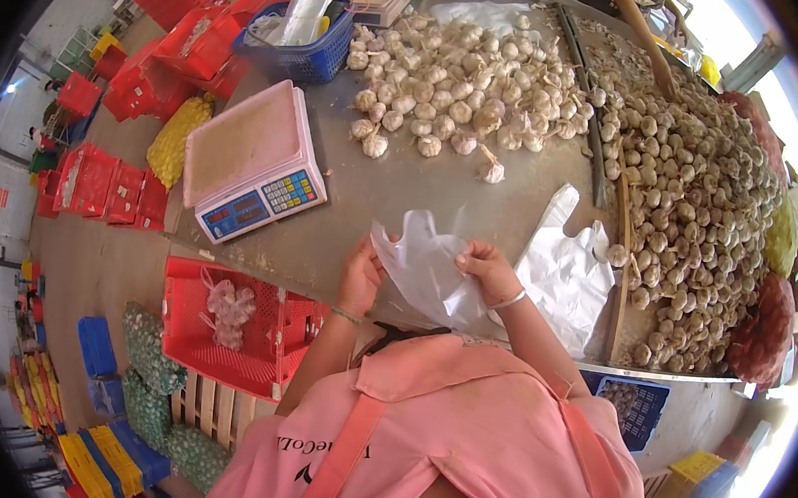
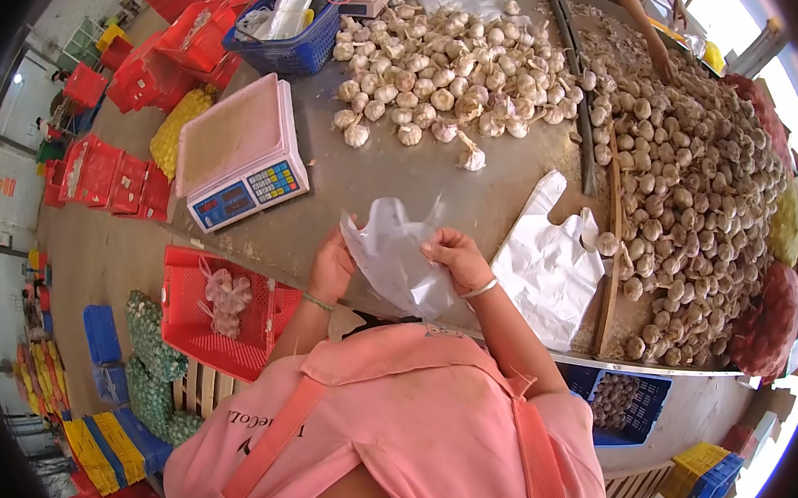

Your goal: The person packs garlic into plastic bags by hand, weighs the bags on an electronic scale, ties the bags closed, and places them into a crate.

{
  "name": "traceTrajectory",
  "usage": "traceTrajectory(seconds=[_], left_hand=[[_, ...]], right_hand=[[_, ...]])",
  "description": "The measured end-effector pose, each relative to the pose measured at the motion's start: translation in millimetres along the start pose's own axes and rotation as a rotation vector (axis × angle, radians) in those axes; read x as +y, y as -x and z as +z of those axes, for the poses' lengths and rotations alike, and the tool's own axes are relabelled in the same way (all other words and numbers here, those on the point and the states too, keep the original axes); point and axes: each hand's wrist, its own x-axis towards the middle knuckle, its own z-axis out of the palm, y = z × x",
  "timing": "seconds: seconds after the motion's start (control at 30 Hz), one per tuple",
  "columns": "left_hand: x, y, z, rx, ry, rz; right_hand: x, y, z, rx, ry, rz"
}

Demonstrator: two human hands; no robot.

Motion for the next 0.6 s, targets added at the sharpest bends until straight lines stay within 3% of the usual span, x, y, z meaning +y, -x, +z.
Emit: traceTrajectory(seconds=[0.13,0.2,0.27,0.37,0.53,0.6], left_hand=[[13.8,-70.2,-18.8,0.311,-0.304,0.112],[21.7,-132.5,-40.8,0.349,-0.573,0.297],[28.8,-202.7,-65.5,0.283,-0.79,0.697],[71.3,-261.5,-45.2,0.443,-1.317,0.603],[64.6,-338.8,-34.2,0.304,-1.226,0.426],[53.0,-339.6,-14.1,0.346,-1.136,0.493]], right_hand=[[-11.0,21.6,-16.3,0.154,0.043,-0.071],[-14.1,32.6,-19.3,0.219,0.046,-0.098],[-16.9,43.9,-24.0,0.275,0.064,-0.101],[-15.7,57.5,-27.4,0.373,0.03,-0.066],[1.3,69.2,-33.6,0.527,-0.009,-0.07],[9.0,68.8,-38.5,0.539,-0.054,-0.115]])
